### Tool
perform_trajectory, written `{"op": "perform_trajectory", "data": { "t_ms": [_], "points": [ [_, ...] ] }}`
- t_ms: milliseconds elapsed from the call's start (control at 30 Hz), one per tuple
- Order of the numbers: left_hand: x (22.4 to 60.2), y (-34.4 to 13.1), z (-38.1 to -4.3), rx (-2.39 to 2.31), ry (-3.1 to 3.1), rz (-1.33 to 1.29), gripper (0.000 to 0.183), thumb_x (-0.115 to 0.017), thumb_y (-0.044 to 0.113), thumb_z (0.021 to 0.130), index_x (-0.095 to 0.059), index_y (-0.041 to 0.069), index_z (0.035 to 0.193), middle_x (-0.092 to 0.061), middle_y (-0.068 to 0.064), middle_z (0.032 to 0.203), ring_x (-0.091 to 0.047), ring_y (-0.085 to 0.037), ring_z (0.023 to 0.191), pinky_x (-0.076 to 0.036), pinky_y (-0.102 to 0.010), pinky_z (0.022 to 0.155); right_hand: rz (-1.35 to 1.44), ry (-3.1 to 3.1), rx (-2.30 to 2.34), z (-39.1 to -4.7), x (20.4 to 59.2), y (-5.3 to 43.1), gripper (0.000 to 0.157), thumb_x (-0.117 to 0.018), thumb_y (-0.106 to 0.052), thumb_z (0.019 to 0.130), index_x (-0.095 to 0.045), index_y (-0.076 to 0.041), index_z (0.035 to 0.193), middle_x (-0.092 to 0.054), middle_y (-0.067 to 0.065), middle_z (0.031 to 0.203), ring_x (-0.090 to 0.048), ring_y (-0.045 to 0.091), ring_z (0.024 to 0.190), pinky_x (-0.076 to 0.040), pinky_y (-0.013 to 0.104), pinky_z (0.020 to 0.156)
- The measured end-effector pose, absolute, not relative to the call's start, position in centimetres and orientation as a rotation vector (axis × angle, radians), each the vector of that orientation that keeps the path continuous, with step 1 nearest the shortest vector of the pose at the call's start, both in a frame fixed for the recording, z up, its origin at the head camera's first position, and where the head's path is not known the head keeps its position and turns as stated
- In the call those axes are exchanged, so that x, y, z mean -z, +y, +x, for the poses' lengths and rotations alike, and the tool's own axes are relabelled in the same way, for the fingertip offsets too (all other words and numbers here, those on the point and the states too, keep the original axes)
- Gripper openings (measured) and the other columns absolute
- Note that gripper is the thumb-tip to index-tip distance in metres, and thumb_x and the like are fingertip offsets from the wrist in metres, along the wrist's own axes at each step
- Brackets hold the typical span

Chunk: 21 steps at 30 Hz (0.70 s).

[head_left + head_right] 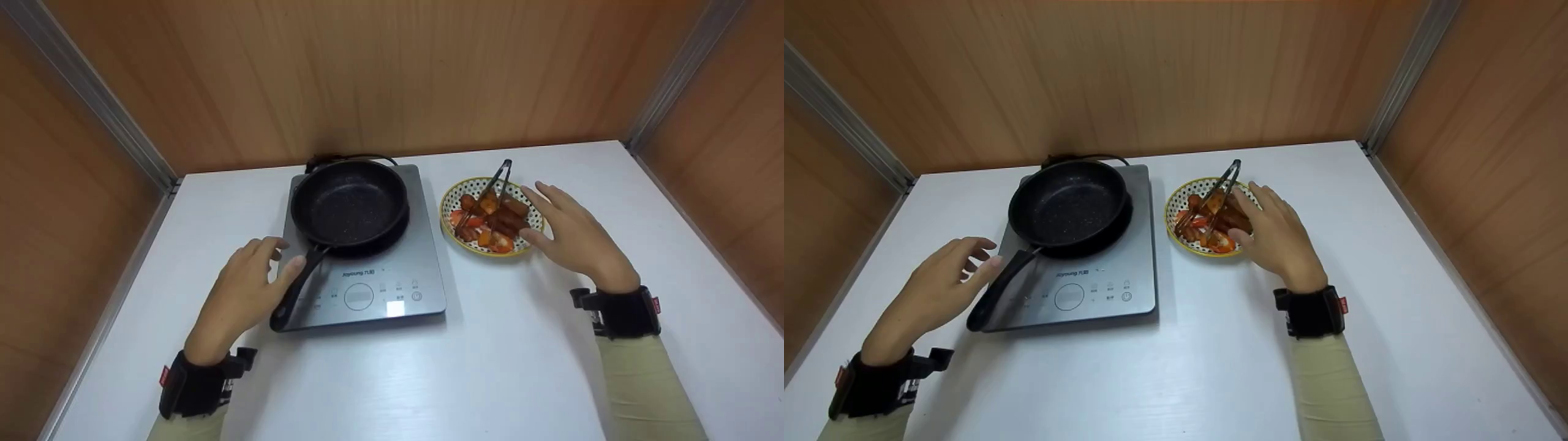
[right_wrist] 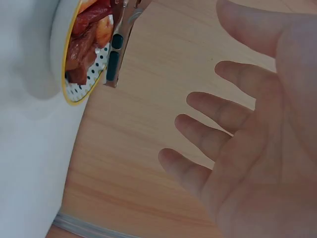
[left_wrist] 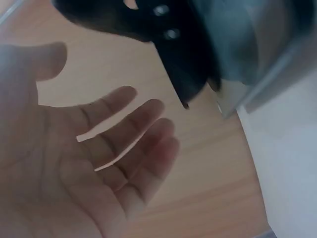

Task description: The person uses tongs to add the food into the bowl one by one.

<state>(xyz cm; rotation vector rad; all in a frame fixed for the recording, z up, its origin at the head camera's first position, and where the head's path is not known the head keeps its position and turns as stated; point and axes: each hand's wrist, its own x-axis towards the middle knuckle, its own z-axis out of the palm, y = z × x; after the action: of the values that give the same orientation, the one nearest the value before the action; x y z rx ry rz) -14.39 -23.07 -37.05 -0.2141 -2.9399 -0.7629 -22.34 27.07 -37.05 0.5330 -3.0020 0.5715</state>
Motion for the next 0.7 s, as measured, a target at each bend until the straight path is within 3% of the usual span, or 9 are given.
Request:
{"op": "perform_trajectory", "data": {
  "t_ms": [133,367,700],
  "points": [
    [37.1,-21.8,-14.5,0.798,-2.987,-0.196,0.067,-0.055,0.062,0.105,-0.059,0.002,0.135,-0.068,-0.019,0.120,-0.067,-0.037,0.107,-0.054,-0.055,0.086,0.522,-3.006,-0.615,-23.0,37.4,26.9,0.078,-0.070,-0.027,0.105,-0.027,-0.018,0.169,-0.021,0.022,0.173,-0.020,0.049,0.158,-0.024,0.072,0.119],
    [37.6,-20.6,-14.6,0.857,-3.012,-0.164,0.059,-0.062,0.051,0.105,-0.056,0.001,0.135,-0.070,-0.014,0.097,-0.067,-0.029,0.087,-0.053,-0.050,0.075,0.534,-3.012,-0.664,-23.9,38.2,26.6,0.080,-0.071,-0.026,0.104,-0.026,-0.020,0.170,-0.020,0.024,0.173,-0.021,0.050,0.157,-0.024,0.072,0.118],
    [38.6,-19.5,-15.2,0.848,-3.046,-0.098,0.042,-0.055,0.032,0.111,-0.055,-0.005,0.131,-0.071,-0.026,0.099,-0.070,-0.036,0.086,-0.053,-0.049,0.068,0.515,-3.045,-0.685,-24.2,38.9,26.7,0.078,-0.069,-0.025,0.105,-0.027,-0.015,0.169,-0.020,0.024,0.173,-0.021,0.050,0.157,-0.024,0.071,0.119]
  ]
}}
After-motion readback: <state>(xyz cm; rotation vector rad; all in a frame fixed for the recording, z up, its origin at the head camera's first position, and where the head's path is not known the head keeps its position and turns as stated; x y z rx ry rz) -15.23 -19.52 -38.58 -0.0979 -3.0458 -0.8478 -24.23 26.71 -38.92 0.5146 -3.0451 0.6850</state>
